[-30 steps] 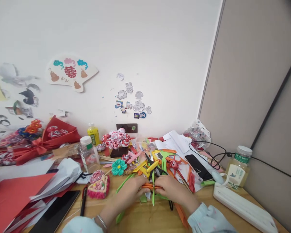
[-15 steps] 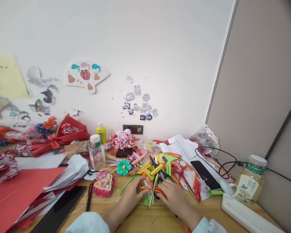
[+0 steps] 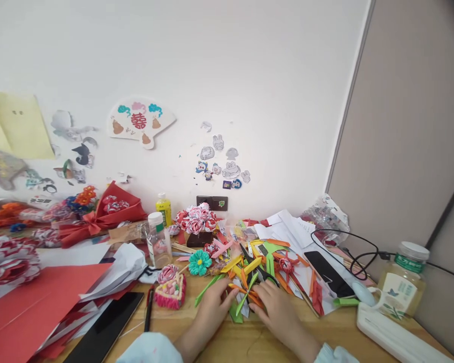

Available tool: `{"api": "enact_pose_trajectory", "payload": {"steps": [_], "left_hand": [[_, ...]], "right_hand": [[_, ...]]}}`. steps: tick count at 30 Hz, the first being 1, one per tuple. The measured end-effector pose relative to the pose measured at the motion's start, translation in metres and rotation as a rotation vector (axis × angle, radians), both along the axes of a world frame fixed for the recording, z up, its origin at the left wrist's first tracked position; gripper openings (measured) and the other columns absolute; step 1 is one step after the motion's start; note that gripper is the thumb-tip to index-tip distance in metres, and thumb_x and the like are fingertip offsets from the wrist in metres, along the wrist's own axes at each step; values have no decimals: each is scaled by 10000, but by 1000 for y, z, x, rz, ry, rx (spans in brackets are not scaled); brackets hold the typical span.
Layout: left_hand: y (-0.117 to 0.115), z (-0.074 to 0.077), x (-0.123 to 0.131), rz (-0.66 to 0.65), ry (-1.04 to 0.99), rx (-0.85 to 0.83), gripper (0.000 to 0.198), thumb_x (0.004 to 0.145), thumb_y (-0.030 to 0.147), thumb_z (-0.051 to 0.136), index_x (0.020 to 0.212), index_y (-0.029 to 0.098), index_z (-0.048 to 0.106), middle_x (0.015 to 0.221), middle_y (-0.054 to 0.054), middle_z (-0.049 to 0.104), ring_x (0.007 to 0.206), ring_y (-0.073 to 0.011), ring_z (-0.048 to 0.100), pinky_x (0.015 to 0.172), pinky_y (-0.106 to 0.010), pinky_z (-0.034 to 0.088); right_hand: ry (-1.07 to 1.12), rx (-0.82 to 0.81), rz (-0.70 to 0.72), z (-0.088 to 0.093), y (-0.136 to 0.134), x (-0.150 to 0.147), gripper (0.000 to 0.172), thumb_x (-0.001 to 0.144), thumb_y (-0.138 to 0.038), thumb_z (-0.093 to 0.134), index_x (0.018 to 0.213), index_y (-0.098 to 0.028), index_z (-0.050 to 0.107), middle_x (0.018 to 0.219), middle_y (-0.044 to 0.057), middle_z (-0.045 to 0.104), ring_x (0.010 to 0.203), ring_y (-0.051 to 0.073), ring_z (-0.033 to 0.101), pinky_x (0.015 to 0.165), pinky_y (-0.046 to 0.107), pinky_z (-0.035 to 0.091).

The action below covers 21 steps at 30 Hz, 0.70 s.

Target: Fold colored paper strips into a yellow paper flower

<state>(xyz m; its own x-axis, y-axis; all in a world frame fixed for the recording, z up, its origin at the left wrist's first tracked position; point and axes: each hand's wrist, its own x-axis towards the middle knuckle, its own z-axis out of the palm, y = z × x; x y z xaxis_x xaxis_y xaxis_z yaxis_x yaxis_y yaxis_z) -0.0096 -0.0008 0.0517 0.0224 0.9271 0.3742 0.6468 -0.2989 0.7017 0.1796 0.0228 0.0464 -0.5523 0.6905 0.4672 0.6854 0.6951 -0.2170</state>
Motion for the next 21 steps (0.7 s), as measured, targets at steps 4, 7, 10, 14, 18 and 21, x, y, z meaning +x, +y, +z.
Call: {"api": "enact_pose_trajectory", "payload": {"steps": [4, 7, 10, 14, 18, 21], "left_hand": [[-3, 2, -2, -28, 88, 18, 255, 869, 350, 461, 882, 181, 652, 855, -48, 704, 780, -200, 622, 718, -274, 470], [-2, 1, -2, -10, 150, 19, 248, 863, 348, 468, 806, 181, 642, 821, -49, 701, 745, -200, 625, 677, -271, 470], [0, 0, -1, -28, 167, 12, 241, 860, 330, 465, 814, 187, 653, 792, -45, 700, 740, -200, 626, 674, -273, 469], [0, 1, 0, -24, 162, -1, 239, 853, 321, 468, 823, 187, 664, 812, -53, 706, 752, -198, 626, 687, -273, 468], [-2, 3, -1, -29, 224, -1, 259, 854, 339, 462, 788, 186, 661, 762, -41, 693, 704, -186, 613, 642, -257, 452], [-3, 5, 0, -13, 281, 1, 254, 837, 363, 489, 780, 184, 658, 753, -42, 687, 696, -194, 609, 631, -264, 443]], "right_hand": [[5, 7, 0, -1, 0, -1, 72, 827, -156, 545, 886, -190, 571, 864, 32, 608, 824, 211, 540, 694, 304, 411], [-6, 9, 7, -1, 1, -1, 69, 831, -156, 545, 883, -192, 571, 858, 25, 606, 818, 205, 532, 689, 297, 405], [-28, 6, 8, 0, 1, 0, 52, 838, -159, 538, 867, -188, 569, 855, 26, 604, 818, 204, 522, 685, 294, 397], [-50, 6, 4, 1, 1, 1, 46, 841, -159, 535, 866, -183, 565, 851, 31, 598, 813, 206, 511, 682, 294, 384], [-55, -1, -12, 2, 1, 2, 18, 839, -169, 550, 847, -177, 563, 837, 29, 586, 806, 199, 507, 679, 285, 373], [-57, 5, -13, 4, 1, 2, 15, 845, -179, 550, 844, -176, 565, 828, 27, 585, 802, 196, 506, 678, 282, 371]]}}
